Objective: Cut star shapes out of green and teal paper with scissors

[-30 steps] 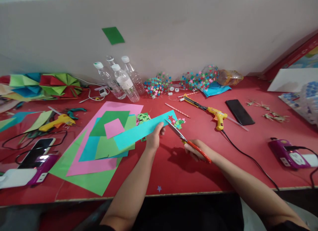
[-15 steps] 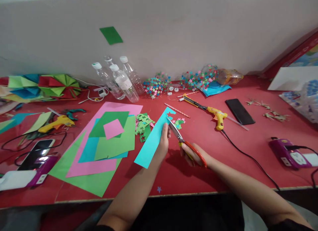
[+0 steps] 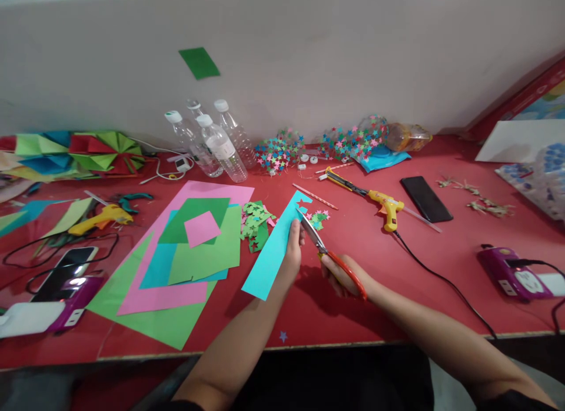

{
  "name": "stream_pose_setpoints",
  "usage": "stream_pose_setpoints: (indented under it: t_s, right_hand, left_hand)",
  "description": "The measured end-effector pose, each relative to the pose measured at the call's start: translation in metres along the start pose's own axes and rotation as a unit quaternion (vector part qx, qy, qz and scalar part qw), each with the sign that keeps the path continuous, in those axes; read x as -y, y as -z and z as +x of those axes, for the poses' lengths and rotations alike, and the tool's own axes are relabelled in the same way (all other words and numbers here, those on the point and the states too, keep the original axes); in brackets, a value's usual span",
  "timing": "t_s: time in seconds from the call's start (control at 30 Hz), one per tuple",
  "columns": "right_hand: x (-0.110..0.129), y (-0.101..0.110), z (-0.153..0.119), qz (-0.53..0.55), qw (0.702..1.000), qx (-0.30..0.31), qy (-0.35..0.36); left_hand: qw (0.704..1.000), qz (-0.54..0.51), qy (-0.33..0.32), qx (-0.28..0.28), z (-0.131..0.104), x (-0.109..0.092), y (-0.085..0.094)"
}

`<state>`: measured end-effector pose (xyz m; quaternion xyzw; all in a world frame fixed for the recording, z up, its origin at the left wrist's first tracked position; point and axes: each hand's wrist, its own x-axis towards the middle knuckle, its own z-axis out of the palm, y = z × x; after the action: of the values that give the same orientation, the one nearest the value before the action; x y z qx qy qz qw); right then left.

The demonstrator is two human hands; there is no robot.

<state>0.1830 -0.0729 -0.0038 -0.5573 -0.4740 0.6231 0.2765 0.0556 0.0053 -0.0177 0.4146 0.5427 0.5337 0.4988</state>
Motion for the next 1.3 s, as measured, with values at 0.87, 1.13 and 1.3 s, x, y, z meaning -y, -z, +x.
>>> stream_pose_setpoints:
  t_s: [0.87,1.13,1.3]
  right_hand:
    - [0.010,0.014,0.000,-0.029,0.999,-0.007,-0.017]
    - [0.000,0.017,0.002,-0.048,0.998,0.030,-0.010]
    - [-0.003,0.022,0.000,-0.076,0.996,0.048,0.008]
  left_hand:
    - [0.989,-0.142,-0.007,0.048,0.034,-0.010,0.016]
    - [0.992,-0.111,-0.021,0.063,0.036,-0.013,0.019]
    - [0.994,-0.039,-0.061,0.079,0.040,-0.015,0.027]
